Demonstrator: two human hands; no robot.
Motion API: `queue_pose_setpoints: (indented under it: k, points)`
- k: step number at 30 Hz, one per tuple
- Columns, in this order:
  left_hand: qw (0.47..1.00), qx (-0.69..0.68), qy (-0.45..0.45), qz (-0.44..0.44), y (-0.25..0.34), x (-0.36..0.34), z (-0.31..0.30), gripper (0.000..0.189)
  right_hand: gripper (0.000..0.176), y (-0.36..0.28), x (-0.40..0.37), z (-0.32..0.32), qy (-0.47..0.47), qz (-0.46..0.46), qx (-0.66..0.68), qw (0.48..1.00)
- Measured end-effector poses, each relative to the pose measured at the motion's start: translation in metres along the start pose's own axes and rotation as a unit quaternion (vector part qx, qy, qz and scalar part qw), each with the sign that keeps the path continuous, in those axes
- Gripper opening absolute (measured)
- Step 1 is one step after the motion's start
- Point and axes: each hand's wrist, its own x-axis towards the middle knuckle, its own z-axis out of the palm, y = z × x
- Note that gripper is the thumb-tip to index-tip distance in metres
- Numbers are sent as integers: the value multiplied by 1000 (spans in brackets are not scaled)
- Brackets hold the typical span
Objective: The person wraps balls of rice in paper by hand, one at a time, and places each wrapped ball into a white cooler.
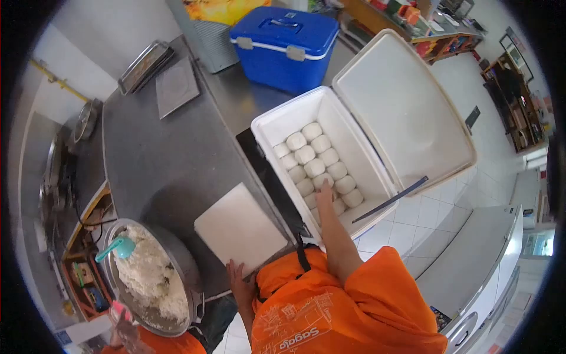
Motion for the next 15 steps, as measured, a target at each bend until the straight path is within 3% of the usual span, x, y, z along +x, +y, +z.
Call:
queue_pose_setpoints:
  k: [2,4,6,10,12,15]
  points:
    - [1000,26,2,-15,-1,0,1,41,61,16,27,-8,5,-85,-172,981]
    - [999,36,16,29,-27,-3,13,34,66,37,63,-19,32,-170,-328,929]
    - [996,43,39,72,-39,-1,26,26,56,7,28,-2,50,-132,-292,946]
    - [996,39,45,64,-25,0,21,18,37,-51,-53,21,54,-120,-97,987]
    - [996,47,38,61,-27,5,27,18,30,-90,-130,36,-4,-147,19,989]
    - [984,80,77,140,-48,-2,39,17,26,-142,-300,41,-219,-162,57,960]
